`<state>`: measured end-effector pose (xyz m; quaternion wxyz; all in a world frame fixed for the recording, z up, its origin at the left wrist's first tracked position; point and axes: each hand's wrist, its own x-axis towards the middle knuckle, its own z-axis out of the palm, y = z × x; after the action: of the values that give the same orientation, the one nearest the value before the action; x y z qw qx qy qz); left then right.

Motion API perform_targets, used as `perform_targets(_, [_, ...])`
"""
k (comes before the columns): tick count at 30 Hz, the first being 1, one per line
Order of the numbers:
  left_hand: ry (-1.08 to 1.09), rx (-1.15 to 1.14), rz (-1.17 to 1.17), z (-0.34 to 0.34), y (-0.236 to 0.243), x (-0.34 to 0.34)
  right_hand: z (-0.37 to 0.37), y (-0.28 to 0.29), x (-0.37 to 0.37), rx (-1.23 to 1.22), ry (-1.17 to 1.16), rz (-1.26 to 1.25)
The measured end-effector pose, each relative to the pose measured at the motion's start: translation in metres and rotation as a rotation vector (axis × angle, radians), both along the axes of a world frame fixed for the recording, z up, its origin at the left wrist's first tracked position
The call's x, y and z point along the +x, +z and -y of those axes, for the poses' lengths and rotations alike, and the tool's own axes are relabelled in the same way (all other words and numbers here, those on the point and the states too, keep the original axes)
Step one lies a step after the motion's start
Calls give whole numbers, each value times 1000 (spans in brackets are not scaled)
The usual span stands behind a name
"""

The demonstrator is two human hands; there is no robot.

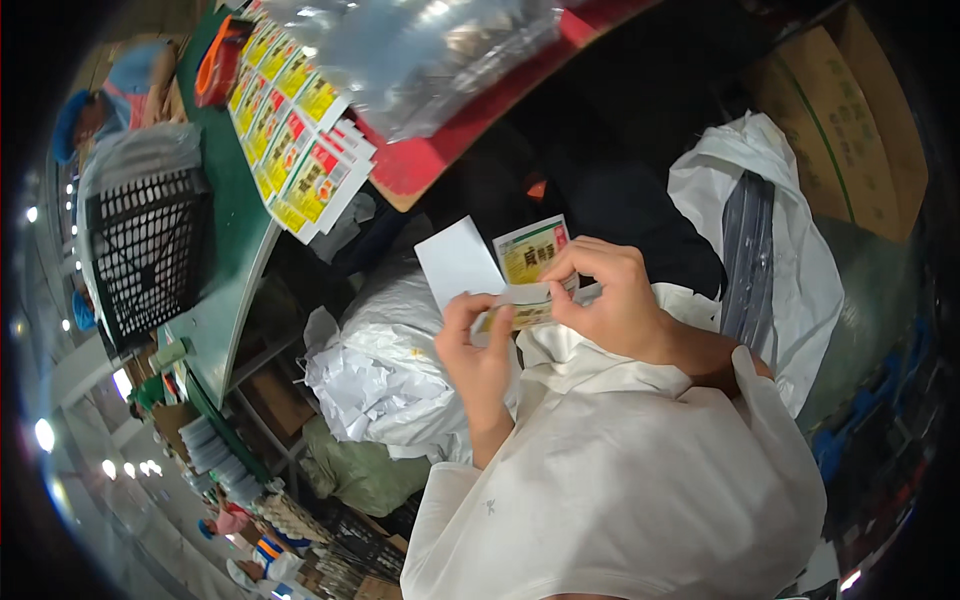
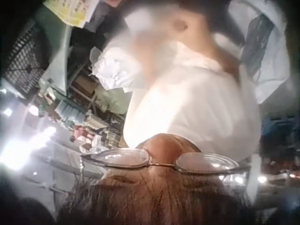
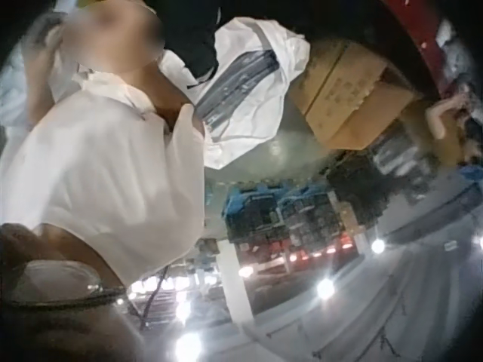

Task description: Applying adhesive labels to plastic egg cartons at a packaging workstation.

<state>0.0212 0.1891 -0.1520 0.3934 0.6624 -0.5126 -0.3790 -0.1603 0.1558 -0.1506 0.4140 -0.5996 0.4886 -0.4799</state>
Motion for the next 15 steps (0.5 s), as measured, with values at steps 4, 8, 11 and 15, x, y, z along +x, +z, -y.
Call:
perform_targets(4, [33,1,-56,6,-2,-7,-8,-5,-5,318,73,291])
perform_targets(8, [48,-100,-181,3,6,-28,-15,-17,2,606,190,651])
perform_targets(11, [65,-95,-163,3,-1,-29,-9,-15,-1,640,257,710])
perform_targets(15, [324,-187,-326,10,15,-7,16,-13,-12,631,137,696])
